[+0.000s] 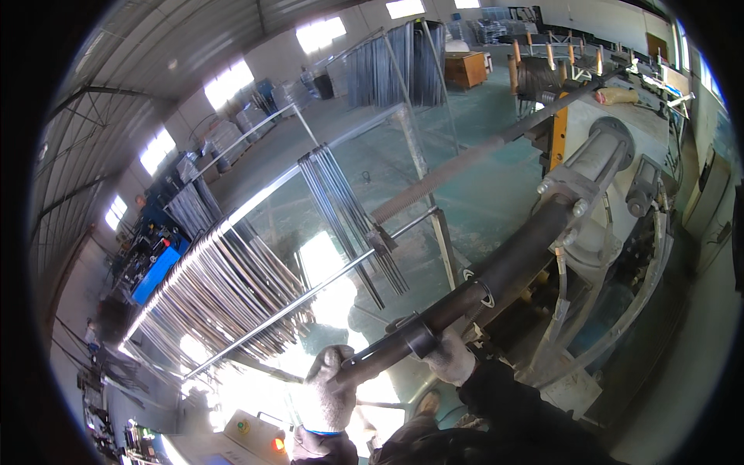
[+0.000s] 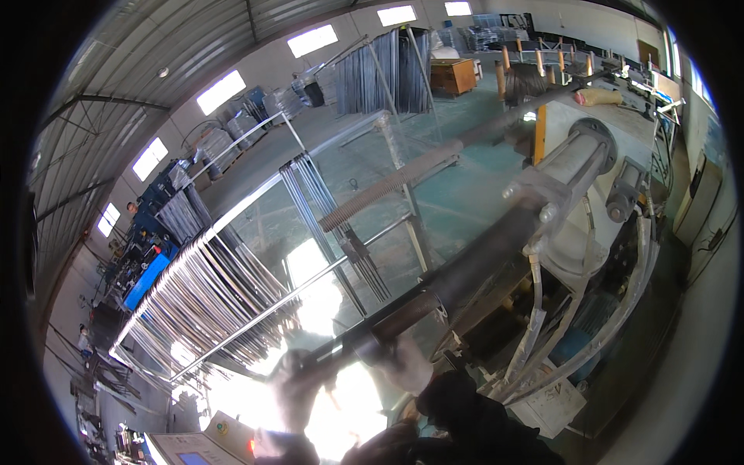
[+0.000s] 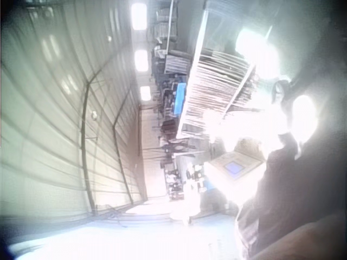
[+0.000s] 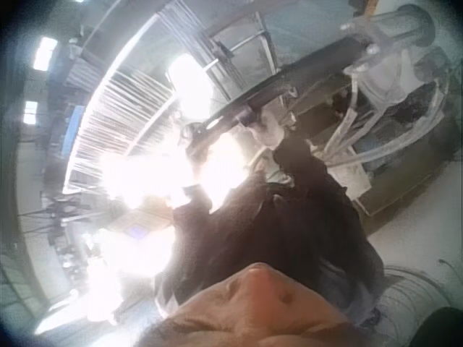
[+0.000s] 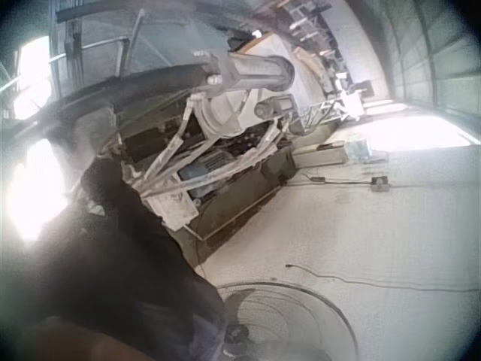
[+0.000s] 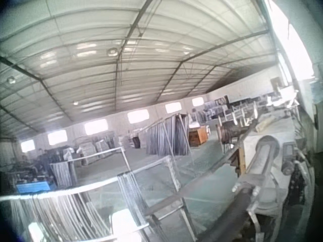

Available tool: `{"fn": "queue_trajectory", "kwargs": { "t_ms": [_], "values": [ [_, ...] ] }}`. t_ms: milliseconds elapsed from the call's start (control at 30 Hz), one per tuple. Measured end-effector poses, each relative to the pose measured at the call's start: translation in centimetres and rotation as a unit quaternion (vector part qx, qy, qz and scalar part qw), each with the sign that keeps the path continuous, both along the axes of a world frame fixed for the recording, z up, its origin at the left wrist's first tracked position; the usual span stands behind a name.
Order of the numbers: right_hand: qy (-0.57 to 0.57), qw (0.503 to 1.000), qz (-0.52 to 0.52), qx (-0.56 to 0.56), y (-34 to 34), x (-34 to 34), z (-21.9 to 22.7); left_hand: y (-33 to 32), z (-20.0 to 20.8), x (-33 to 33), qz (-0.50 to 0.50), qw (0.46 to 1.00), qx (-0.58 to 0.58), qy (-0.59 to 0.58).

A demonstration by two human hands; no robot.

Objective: The person measures and bends metal rods using a manual bending jig, then operates a hydraulic bending machine to form curved rods. They repeatedly load rods into the machine, adjust clamps, and stack finished pieces.

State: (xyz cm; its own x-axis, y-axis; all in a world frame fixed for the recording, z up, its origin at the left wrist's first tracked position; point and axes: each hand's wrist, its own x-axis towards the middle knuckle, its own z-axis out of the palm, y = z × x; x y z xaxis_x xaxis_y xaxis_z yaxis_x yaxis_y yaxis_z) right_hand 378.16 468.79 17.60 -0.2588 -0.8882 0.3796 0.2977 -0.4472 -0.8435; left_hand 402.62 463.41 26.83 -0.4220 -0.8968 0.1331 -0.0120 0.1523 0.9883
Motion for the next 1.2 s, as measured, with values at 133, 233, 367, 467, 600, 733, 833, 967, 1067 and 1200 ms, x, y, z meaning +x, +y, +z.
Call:
{"fn": "queue_trajectory", "kwargs": {
  "t_ms": [133,233,367,467,600,733,833,967,1067,1200],
  "values": [
    [-0.146,0.961,0.230,-0.049,-5.6,-1.7,-3.1,1.6,4.2,-1.4,0.056,0.997,0.020,0.039],
    [-0.136,0.928,0.344,-0.040,-7.6,-3.2,-1.2,1.2,3.7,-2.0,0.077,0.985,0.074,0.138],
    [0.143,0.975,0.161,-0.046,-6.1,-3.5,3.2,2.2,5.0,-2.1,0.138,0.979,0.088,0.125],
    [-0.057,0.986,0.155,-0.008,-5.2,-0.8,0.9,3.2,5.0,-2.6,0.178,0.977,0.043,0.109],
    [-0.042,0.996,0.064,-0.038,-4.7,0.2,1.2,2.9,4.4,-4.3,0.182,0.974,0.054,0.122],
    [0.002,1.000,-0.008,0.007,-3.8,0.7,0.8,2.7,2.6,-3.2,0.178,0.978,0.021,0.108],
    [0.133,0.989,-0.051,0.046,-2.9,-0.9,-1.3,5.8,5.4,-1.0,0.174,0.985,-0.007,-0.017],
    [0.355,0.925,-0.100,0.093,0.4,-1.2,-6.3,12.6,0.7,6.9,0.001,0.992,0.019,-0.121],
    [0.381,0.885,-0.182,0.198,3.3,3.2,-14.1,19.8,-15.2,13.8,-0.098,0.978,0.120,-0.143],
    [0.441,0.845,-0.289,0.090,6.6,10.0,-26.6,23.9,-13.2,27.4,-0.051,0.977,-0.080,-0.189]
  ]
}}
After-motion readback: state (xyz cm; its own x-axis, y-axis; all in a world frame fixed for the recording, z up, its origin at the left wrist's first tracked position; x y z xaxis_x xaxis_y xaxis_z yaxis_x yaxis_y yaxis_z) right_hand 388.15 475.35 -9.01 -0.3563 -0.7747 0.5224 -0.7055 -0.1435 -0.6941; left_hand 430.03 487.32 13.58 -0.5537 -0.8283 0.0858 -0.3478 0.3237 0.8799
